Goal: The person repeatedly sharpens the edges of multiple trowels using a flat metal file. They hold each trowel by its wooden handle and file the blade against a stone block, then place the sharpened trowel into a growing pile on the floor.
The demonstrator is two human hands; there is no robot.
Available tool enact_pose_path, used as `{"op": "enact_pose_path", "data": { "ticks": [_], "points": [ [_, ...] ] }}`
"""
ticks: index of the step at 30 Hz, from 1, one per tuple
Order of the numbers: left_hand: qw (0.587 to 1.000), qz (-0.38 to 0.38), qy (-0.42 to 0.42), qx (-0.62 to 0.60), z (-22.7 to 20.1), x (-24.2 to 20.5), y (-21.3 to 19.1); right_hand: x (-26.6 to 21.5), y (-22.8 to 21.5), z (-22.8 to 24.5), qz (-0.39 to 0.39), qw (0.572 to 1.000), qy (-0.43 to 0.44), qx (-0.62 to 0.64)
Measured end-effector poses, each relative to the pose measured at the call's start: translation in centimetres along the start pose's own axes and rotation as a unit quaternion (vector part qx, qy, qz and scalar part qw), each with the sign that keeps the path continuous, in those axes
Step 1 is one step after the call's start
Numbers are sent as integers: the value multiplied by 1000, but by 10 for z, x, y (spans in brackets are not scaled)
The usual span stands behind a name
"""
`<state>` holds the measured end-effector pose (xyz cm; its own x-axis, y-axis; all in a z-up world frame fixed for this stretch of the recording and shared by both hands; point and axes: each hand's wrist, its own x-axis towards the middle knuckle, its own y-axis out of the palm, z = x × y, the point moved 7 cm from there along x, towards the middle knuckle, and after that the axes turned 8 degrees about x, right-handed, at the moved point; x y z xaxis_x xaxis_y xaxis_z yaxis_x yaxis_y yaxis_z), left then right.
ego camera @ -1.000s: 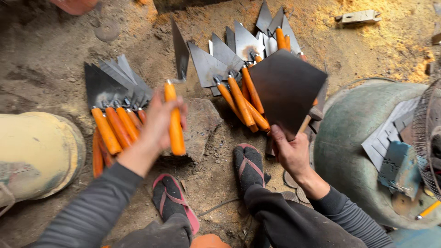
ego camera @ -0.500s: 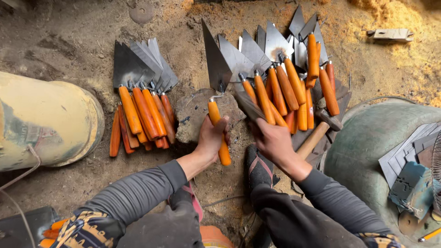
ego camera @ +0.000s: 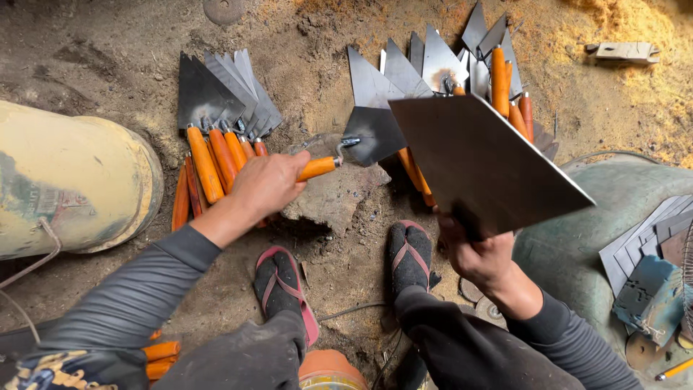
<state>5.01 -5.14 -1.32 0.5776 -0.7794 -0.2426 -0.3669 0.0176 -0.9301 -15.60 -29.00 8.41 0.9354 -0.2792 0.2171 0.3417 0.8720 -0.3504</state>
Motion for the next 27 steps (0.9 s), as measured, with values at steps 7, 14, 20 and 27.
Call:
{"op": "enact_pose_path", "data": {
  "ticks": [7, 14, 20, 27],
  "points": [
    [987, -85, 115, 72, -10, 15, -32, 18, 30, -45, 167, 953, -76, -243],
    [965, -158, 181, 103, -11, 27, -41, 13, 5, -38, 114, 988, -66, -79],
    [948, -173, 231, 135, -14, 32, -46, 12, 8, -69, 166, 947, 100, -258],
    [945, -164, 238, 154, -16, 44, -47, 4, 9, -72, 224, 902, 46, -367]
  ]
}}
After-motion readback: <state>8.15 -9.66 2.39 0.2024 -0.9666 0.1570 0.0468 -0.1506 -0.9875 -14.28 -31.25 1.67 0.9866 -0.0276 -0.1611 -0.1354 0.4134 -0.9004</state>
